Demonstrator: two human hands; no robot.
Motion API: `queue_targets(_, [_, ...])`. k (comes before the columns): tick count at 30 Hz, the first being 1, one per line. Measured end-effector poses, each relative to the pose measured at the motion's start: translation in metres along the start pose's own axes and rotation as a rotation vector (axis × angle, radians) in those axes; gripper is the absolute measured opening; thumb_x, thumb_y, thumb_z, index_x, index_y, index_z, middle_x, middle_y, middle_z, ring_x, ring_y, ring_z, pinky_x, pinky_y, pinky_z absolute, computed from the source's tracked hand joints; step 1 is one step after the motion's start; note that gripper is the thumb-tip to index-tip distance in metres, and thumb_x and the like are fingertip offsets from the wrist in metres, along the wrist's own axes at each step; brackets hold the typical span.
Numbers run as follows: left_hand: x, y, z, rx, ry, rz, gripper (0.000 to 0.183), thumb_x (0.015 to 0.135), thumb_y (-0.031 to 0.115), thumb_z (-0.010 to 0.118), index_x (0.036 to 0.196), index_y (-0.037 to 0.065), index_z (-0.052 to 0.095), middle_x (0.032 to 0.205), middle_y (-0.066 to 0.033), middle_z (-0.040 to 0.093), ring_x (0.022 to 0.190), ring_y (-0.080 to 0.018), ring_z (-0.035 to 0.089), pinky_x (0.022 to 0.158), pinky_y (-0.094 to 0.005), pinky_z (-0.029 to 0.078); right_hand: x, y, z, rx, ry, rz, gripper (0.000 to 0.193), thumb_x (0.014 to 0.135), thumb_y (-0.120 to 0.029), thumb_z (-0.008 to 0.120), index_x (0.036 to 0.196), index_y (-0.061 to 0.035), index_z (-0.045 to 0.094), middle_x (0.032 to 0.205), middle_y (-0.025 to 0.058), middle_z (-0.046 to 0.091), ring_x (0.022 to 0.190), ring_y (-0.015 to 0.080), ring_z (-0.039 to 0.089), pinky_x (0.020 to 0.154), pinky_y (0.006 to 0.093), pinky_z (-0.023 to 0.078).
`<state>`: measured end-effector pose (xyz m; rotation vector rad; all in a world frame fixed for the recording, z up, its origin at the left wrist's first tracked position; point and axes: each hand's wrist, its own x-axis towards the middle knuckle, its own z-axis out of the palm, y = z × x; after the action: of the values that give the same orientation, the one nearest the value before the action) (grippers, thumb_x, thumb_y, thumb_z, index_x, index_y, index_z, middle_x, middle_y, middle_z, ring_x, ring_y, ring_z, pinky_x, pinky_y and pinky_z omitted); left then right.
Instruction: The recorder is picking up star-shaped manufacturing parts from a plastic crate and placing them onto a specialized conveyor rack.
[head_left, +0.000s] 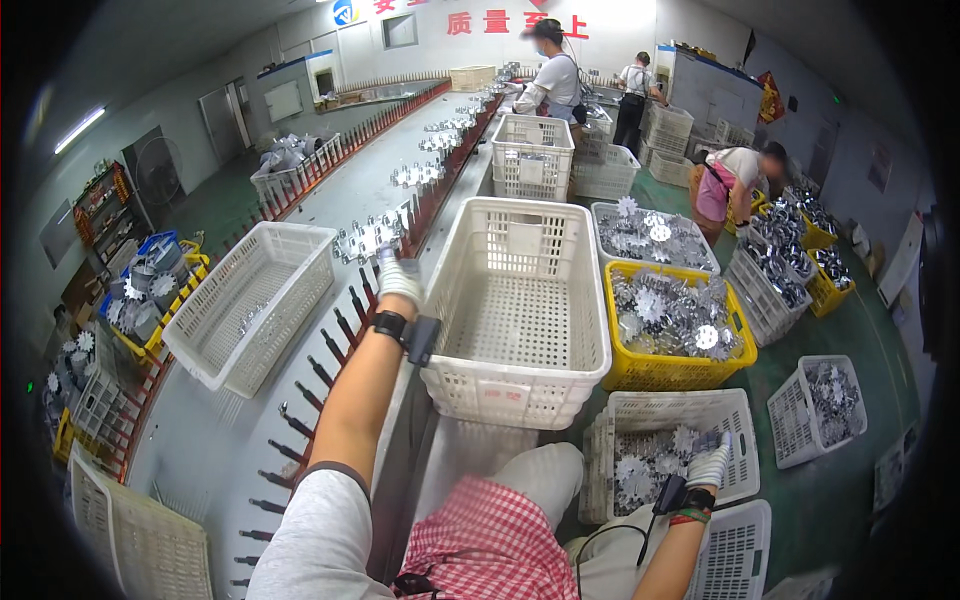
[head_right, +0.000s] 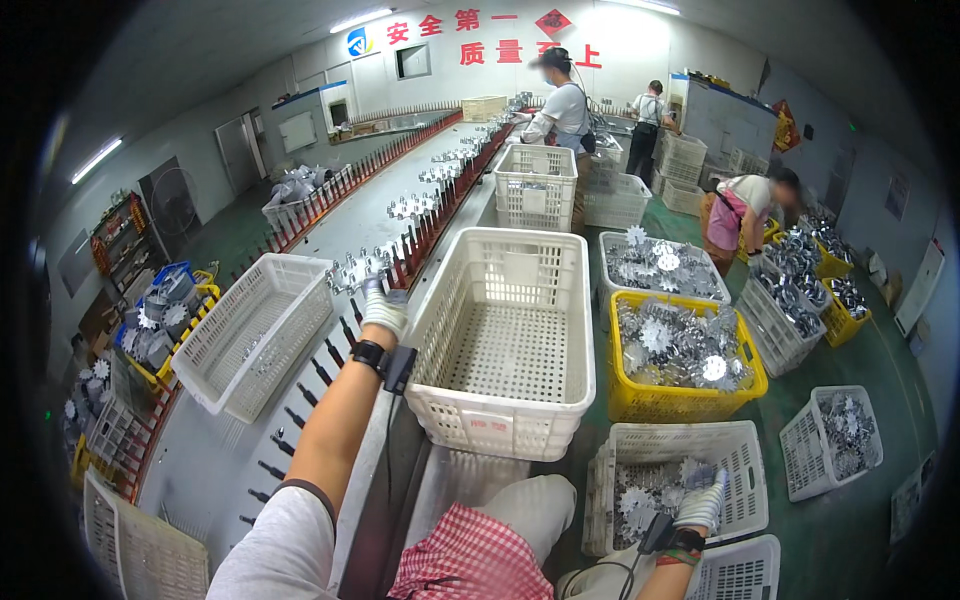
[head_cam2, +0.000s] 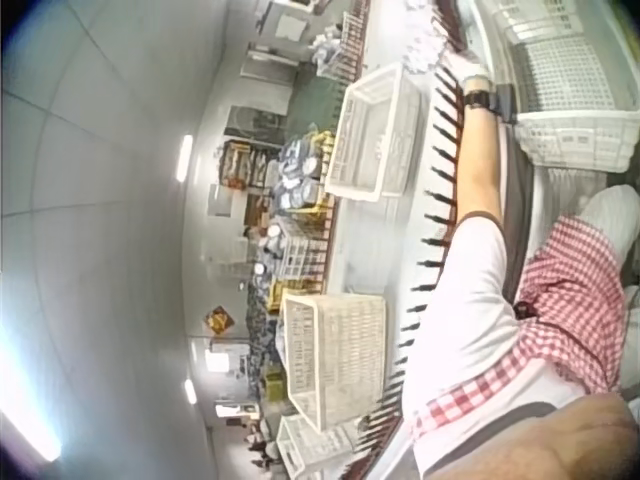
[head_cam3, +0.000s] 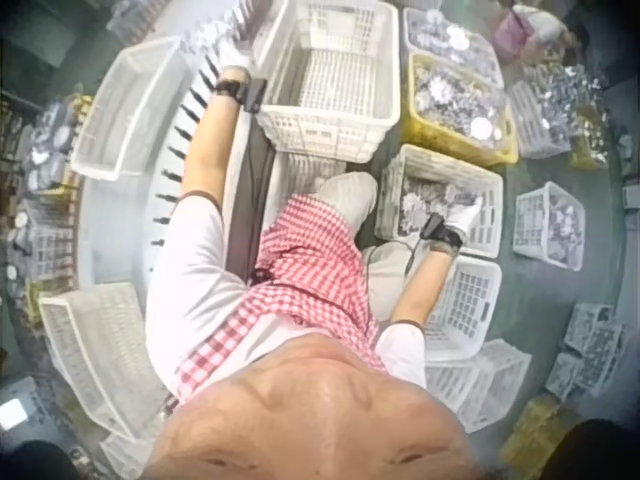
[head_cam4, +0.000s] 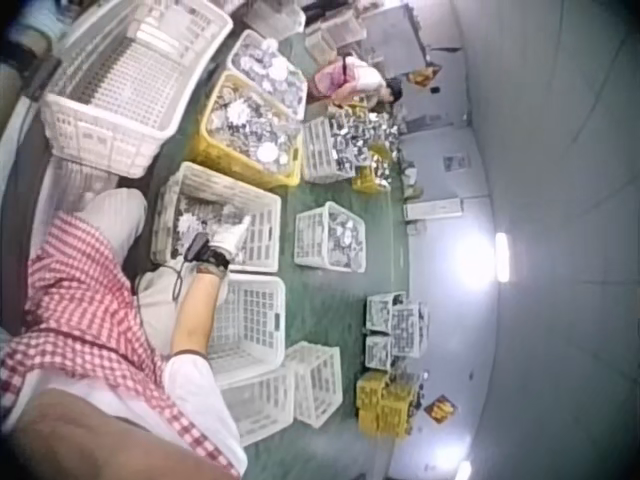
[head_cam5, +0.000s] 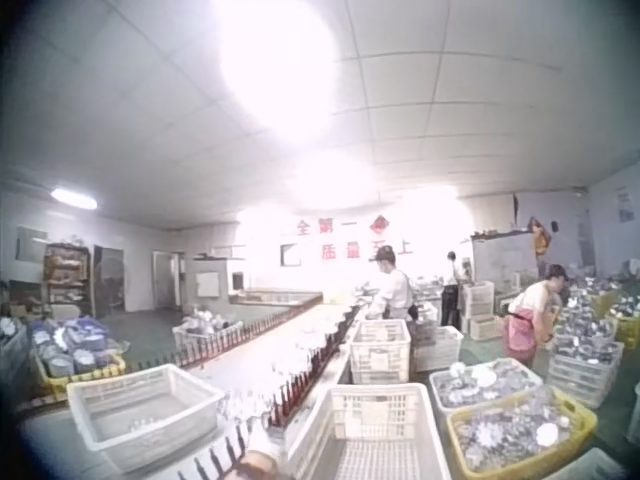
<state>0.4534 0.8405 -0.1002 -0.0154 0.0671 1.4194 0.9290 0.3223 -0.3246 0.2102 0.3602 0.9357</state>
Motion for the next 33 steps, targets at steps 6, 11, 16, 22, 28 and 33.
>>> queue_targets(6, [-0.014, 0.089, 0.004, 0.469, 0.044, 0.242, 0.022, 0.084, 0.023, 0.047, 0.097, 0.006, 0.053, 0.098, -0.0121, 0.058, 0.085, -0.0277, 0.058, 0.073, -0.0384, 0.051, -0.032, 0.124, 0.062, -0.856, 0.243, -0.357, 0.043, 0.081, -0.039, 0.047, 0.111, -0.0073, 0.049, 0.114, 0.0075, 0.048, 0.105, 0.0215, 0.044, 0.093, 0.0349, 0.030])
queue_targets(11, [-0.064, 0.088, 0.022, 0.535, -0.137, 0.281, 0.026, 0.085, 0.023, 0.047, 0.106, 0.008, 0.052, 0.106, -0.0080, 0.055, 0.093, -0.0196, 0.054, 0.083, -0.0316, 0.046, -0.049, 0.151, 0.082, -1.065, 0.194, -0.339, 0.038, 0.080, -0.038, 0.051, 0.102, -0.0078, 0.051, 0.103, 0.0076, 0.051, 0.095, 0.0207, 0.047, 0.086, 0.0373, 0.035])
queue_targets(16, [-0.130, 0.064, 0.113, 0.963, -0.308, 0.408, 0.037, 0.080, 0.029, 0.053, 0.109, 0.007, 0.048, 0.096, -0.0059, 0.058, 0.082, -0.0178, 0.059, 0.060, -0.0238, 0.047, -0.055, 0.212, 0.093, -1.345, 0.035, -0.261, 0.033, 0.079, -0.038, 0.054, 0.091, -0.0077, 0.051, 0.085, 0.0083, 0.053, 0.076, 0.0187, 0.051, 0.069, 0.0323, 0.044])
queue_targets(22, [-0.215, -0.021, 0.131, 1.295, -0.515, -0.372, 0.040, 0.076, 0.024, 0.057, 0.108, 0.002, 0.047, 0.092, -0.0063, 0.056, 0.072, -0.0138, 0.057, 0.059, -0.0243, 0.046, -0.111, 0.351, 0.131, -1.381, -0.463, 0.074, 0.048, 0.085, -0.034, 0.047, 0.119, -0.0010, 0.037, 0.105, 0.0109, 0.052, 0.096, 0.0186, 0.051, 0.081, 0.0325, 0.042])
queue_targets(28, [-0.286, -0.093, 0.078, 1.432, -0.734, -0.962, 0.045, 0.079, 0.030, 0.056, 0.110, -0.001, 0.045, 0.089, -0.0072, 0.058, 0.074, -0.0150, 0.057, 0.063, -0.0268, 0.048, -0.126, 0.340, 0.100, -1.218, -0.094, -0.015, 0.039, 0.080, -0.029, 0.055, 0.113, -0.0108, 0.046, 0.102, 0.0006, 0.052, 0.087, 0.0100, 0.051, 0.070, 0.0224, 0.043])
queue_targets(33, [-0.221, -0.037, 0.070, 1.239, -0.498, -0.700, 0.060, 0.076, 0.036, 0.058, 0.118, -0.002, 0.039, 0.107, -0.0149, 0.051, 0.098, -0.0216, 0.051, 0.085, -0.0324, 0.041, -0.106, 0.259, 0.050, -1.147, 0.032, -0.293, 0.032, 0.077, -0.014, 0.053, 0.108, -0.0069, 0.047, 0.103, 0.0057, 0.052, 0.089, 0.0175, 0.053, 0.073, 0.0285, 0.045])
